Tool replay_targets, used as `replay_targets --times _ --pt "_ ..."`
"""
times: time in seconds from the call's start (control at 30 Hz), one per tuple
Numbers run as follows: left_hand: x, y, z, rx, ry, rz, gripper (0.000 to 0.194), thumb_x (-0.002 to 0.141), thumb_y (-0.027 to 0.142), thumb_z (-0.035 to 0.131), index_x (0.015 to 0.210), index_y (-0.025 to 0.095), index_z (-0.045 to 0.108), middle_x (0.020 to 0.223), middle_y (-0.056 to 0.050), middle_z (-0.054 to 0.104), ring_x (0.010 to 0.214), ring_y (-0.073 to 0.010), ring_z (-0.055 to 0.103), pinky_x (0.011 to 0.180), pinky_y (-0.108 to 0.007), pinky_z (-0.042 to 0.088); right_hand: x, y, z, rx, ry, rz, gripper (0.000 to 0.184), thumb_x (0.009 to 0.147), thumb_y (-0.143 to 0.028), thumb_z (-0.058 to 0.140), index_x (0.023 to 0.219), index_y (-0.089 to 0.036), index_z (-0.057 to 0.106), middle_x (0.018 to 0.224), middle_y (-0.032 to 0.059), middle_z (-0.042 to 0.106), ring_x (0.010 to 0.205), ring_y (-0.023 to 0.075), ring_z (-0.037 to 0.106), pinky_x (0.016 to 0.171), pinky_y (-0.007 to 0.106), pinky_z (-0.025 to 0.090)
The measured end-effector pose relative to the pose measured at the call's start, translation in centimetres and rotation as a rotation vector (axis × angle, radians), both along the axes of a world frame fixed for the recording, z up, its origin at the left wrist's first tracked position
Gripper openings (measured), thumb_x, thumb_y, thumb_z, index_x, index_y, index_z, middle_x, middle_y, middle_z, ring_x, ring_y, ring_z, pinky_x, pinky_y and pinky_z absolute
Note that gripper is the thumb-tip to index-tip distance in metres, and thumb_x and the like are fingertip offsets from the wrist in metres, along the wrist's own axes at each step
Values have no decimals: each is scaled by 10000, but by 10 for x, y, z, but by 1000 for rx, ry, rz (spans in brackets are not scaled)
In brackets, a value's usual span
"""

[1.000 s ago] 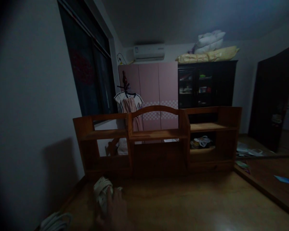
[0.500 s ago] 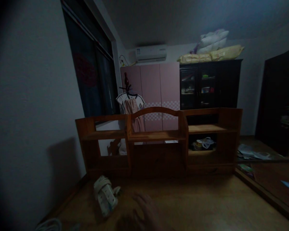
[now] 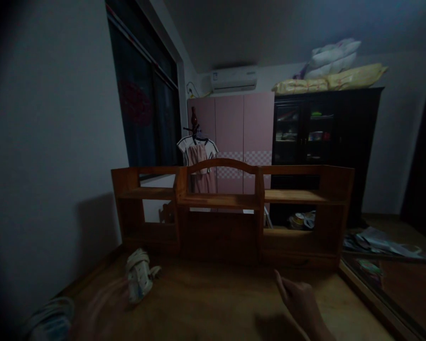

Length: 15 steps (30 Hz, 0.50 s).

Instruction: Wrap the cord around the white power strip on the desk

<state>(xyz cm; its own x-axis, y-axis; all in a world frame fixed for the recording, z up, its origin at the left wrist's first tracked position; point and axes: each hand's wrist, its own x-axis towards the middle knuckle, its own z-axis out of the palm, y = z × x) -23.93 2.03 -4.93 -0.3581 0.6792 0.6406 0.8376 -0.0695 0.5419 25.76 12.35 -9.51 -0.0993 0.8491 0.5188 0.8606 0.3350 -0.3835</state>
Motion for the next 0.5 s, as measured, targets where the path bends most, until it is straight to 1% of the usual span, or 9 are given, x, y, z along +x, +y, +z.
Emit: replay_targets --times 0.03,0.1,0.13,0.2,0.3,0.37,0.4,0.43,0.5 --pt "15 17 5 -20 21 -63 356 825 518 411 958 286 647 1019 -13 651 1037 -249 593 908 -369 481 5 0 -5 -24 4 7 562 898 -547 328 942 -175 747 597 106 667 576 213 656 513 246 391" --pt "40 53 13 -87 72 -188 308 849 492 439 859 258 640 911 -5 659 888 -207 625 805 -308 495 8 -1 -11 -59 15 33 546 889 -554 334 1015 -202 732 629 98 684 577 218 658 533 256 412" --pt "48 70 15 -143 111 -220 309 880 458 407 839 241 622 882 -8 652 836 -190 623 758 -291 487 7 -1 -13 -70 19 45 539 893 -553 332 1010 -212 733 633 94 685 578 218 659 543 258 416" --pt "56 97 12 -148 177 -237 280 899 381 382 855 217 604 889 -20 638 834 -174 607 777 -277 461 1 -2 -16 -84 24 51 552 912 -544 308 904 -210 748 616 86 673 581 213 655 555 256 407" --pt "42 119 -5 -112 195 -141 259 872 353 412 848 177 601 892 -80 616 888 -237 568 851 -363 419 -7 -2 -20 -94 19 38 628 947 -523 252 677 -179 702 551 67 619 545 198 627 540 257 361" --pt "22 126 -21 -69 198 -52 247 851 369 447 829 163 581 944 -114 591 953 -272 533 920 -412 377 -11 -2 -25 -99 20 43 636 955 -518 241 630 -169 661 528 52 588 514 189 600 528 260 331" --pt "12 129 -30 -11 199 48 241 833 390 469 808 170 564 960 -113 579 976 -279 521 935 -417 371 -13 -2 -27 -104 22 51 631 957 -516 240 627 -168 651 525 47 580 506 186 590 529 263 324" --pt "2 131 -37 32 187 128 250 815 414 493 834 172 554 963 -112 566 999 -290 510 939 -422 373 -15 -2 -29 -113 25 58 626 958 -516 241 630 -169 645 528 44 578 504 185 583 534 266 323" --pt "-13 137 -50 109 107 204 344 796 432 503 987 148 532 1076 -134 526 1093 -303 470 959 -410 380 -19 -2 -31 -136 33 67 626 958 -519 237 625 -169 634 534 44 576 517 188 581 547 271 328"
